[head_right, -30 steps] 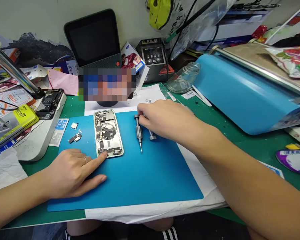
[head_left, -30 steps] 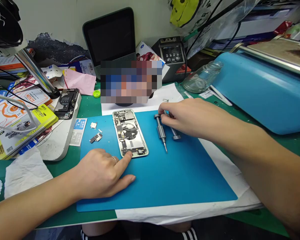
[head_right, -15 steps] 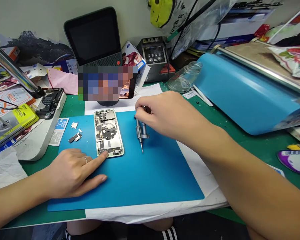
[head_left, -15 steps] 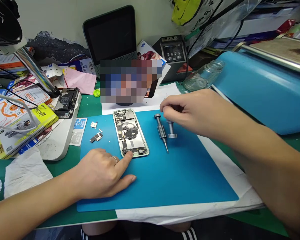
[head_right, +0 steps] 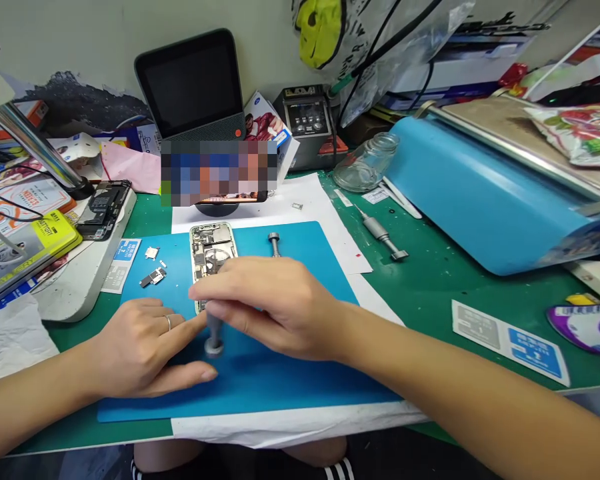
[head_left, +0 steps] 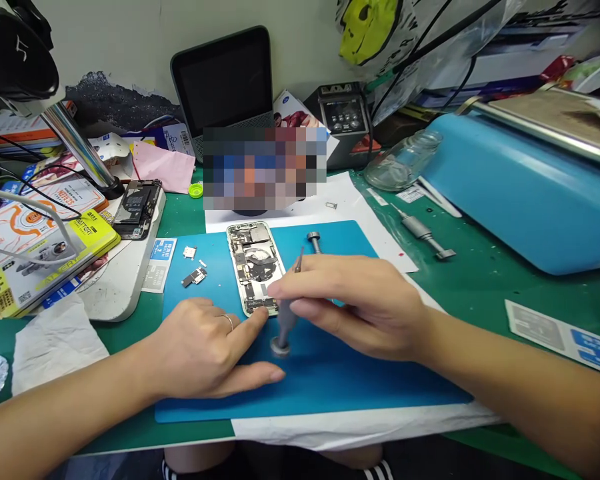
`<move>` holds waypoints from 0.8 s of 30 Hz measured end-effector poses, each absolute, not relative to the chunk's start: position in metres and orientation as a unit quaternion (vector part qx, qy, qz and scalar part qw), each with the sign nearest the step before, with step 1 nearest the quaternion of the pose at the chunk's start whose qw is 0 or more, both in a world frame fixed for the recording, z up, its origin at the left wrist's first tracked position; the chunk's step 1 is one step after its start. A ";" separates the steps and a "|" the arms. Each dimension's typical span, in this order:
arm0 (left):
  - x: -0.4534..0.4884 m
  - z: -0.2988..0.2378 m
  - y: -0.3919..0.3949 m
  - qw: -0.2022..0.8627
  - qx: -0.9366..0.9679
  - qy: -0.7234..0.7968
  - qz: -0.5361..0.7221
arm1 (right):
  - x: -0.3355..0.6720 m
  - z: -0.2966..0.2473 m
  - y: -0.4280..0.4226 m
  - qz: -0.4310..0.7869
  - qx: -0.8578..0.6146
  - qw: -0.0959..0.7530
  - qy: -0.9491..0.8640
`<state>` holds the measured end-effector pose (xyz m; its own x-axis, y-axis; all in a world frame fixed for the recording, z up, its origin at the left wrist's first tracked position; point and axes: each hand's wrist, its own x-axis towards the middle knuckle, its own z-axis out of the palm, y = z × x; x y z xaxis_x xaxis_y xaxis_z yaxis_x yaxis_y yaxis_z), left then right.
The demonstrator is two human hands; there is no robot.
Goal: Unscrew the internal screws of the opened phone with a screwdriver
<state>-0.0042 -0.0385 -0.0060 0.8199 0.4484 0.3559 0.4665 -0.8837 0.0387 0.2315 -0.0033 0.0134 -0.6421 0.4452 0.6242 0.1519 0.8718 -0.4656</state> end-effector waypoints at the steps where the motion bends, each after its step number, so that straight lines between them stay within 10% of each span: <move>1: -0.004 -0.006 -0.039 0.026 -0.952 -0.237 -0.195 | 0.228 0.011 -0.008 0.198 -0.179 0.399 -0.877; 24: 0.002 0.000 -0.044 0.050 -0.938 -0.184 -0.290 | 0.219 0.013 -0.018 -0.160 -0.113 0.309 -0.931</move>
